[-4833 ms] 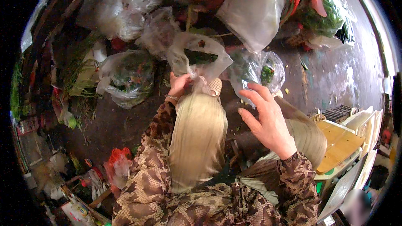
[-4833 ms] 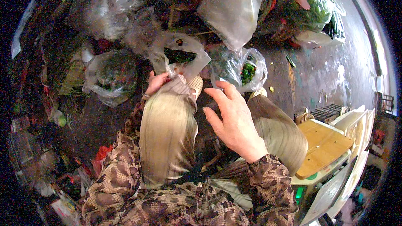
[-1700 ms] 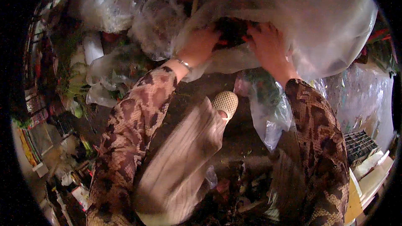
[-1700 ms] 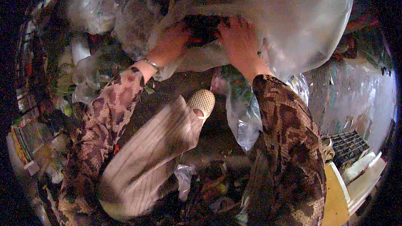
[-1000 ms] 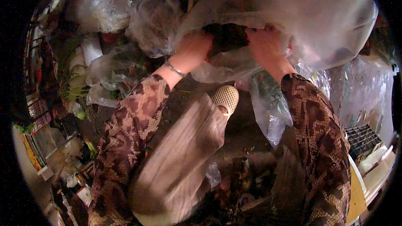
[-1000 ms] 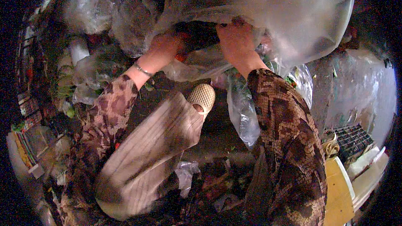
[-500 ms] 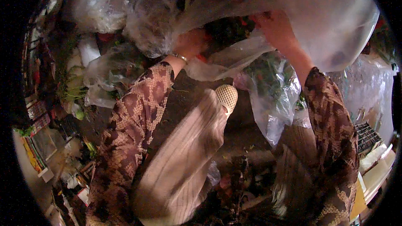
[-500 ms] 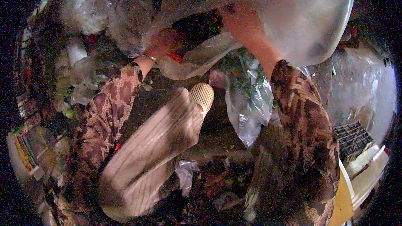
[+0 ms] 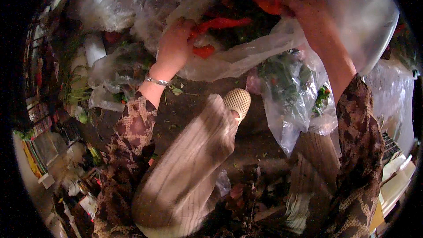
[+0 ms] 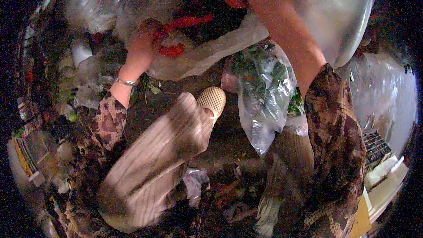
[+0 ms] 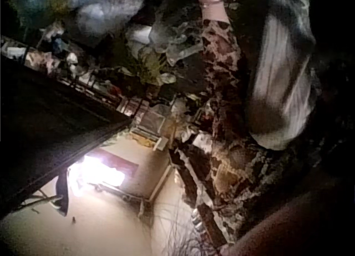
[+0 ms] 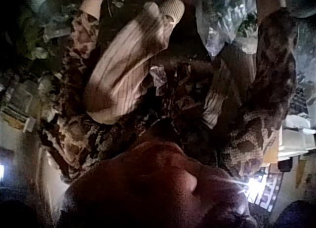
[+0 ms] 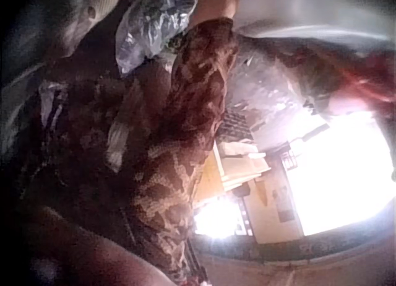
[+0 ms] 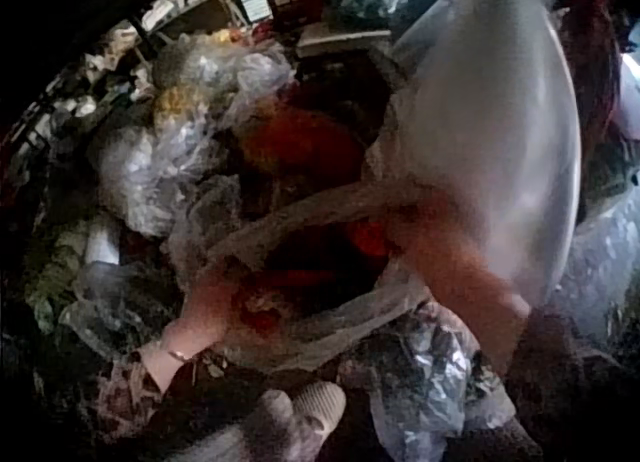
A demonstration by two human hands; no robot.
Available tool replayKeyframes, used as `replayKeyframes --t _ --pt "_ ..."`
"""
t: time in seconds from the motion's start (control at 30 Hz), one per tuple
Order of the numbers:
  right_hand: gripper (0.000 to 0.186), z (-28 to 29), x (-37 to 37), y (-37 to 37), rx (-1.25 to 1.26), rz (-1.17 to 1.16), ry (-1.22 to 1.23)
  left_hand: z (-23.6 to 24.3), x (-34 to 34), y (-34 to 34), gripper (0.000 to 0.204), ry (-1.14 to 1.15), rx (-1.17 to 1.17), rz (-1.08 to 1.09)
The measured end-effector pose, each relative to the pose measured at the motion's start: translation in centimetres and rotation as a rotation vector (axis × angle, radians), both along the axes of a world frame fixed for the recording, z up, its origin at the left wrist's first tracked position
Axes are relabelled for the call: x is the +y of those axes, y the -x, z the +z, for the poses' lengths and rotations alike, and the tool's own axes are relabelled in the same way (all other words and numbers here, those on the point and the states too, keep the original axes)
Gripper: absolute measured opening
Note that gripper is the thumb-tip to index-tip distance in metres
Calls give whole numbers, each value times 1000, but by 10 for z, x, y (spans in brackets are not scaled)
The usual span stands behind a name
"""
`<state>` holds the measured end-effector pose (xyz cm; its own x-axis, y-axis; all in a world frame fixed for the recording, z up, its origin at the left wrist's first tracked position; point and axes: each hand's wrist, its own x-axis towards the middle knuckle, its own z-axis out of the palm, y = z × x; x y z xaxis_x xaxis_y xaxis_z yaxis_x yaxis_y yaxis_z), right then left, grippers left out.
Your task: The person peels a vegetable with a knife, places it into a plastic bag, and then gathers green and red peppers from a larger bag into a smaller plastic bag.
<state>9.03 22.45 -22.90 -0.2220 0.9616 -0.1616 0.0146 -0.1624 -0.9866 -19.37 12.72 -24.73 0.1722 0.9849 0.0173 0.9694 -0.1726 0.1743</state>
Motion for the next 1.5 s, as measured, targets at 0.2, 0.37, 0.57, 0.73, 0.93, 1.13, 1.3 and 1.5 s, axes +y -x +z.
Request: replayKeyframes --t 0.2,0.37,0.57,0.73,0.93,1.13,1.3,1.5 --pt "30 6 -3 -3 -47 38 61 -17 -3 -1 21 -13 -185 -8" --pt "31 6 -17 -7 -162 196 88 -12 0 -14 21 -36 -367 3" --pt "33 -29 -39 4 -110 366 -163 -12 -12 -17 26 3 -437 97" --pt "30 -13 -40 2 -133 369 55 -10 -16 -32 29 56 -471 83" --pt "26 -6 -44 -3 -187 180 -15 -14 -17 -29 31 219 -441 71" --pt "29 -14 -33 -15 -483 3 -335 -47 -25 -37 29 30 -214 -203" --pt "20 -11 -33 -2 -282 -110 -155 -55 -22 -86 18 80 196 -495" --pt "27 -16 -35 -12 -212 -75 -27 -74 -8 -92 29 197 219 -617"
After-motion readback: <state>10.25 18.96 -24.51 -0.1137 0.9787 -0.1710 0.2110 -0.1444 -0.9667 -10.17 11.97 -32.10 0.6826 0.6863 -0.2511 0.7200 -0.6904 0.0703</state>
